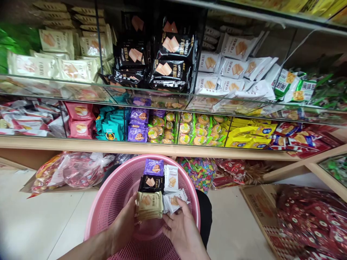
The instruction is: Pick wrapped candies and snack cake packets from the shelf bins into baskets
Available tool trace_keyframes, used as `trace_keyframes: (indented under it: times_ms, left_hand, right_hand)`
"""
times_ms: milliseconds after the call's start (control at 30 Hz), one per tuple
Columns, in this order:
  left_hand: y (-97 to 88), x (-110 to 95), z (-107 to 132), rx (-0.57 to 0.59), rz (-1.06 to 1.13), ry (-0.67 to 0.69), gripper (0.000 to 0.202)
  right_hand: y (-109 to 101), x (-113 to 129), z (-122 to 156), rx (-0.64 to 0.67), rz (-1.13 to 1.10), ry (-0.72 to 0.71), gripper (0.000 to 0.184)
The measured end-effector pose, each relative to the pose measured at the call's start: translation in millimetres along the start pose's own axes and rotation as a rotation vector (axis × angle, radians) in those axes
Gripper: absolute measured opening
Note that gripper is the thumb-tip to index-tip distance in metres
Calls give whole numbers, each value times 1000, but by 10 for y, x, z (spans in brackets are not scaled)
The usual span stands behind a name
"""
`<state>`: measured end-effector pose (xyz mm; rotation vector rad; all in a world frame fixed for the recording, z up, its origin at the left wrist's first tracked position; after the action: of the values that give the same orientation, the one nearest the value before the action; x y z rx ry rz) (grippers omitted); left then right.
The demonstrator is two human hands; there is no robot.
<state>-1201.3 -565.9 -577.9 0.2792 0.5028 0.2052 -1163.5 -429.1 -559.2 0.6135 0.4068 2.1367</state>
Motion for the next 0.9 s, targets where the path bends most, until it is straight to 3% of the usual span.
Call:
trace_keyframes:
  times_ms: [67,267,333,433,533,600,733,900]
  left_hand:
    - [-13,-10,7,33,12,31,63]
    - [-79,-12,15,-32,-135,93,67]
    - [-130,-156,79,-114,-221,275,61]
    - [-207,-510,335,-340,-391,733,53]
    - [121,-694,620,-320,-828,1223,37]
    - [441,-620,672,-214,-1147,1416,21]
    - [852,-422,568,-157,-1462,1573,27]
    - [947,-342,433,-291,-1604,1666,41]
  right_hand:
    - [-7,-8,2,-9,9,2,36]
    - [-6,0,-7,-18,54,-15,36]
    - [9,11,-2,-14,54,-25,36]
    - [18,9,15,-25,43,-13,40]
    - [34,3,23,-10,24,4,45]
    - [29,3,18,-3,3,9,45]
    - [-1,5,9,-8,-36,4,39]
    - [-26,-13,10,-11,-33,16,41]
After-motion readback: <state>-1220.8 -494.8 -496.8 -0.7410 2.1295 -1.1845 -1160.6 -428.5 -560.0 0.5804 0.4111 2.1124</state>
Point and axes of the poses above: each hand's wrist, its own z-axis away from the middle knuckle, its own y-axis out of the palm, x = y × z, the point moved 7 cm from there along -z, towards the middle knuckle, and after that the axes turned 6 degrees about -x, right-handed, at the moved point
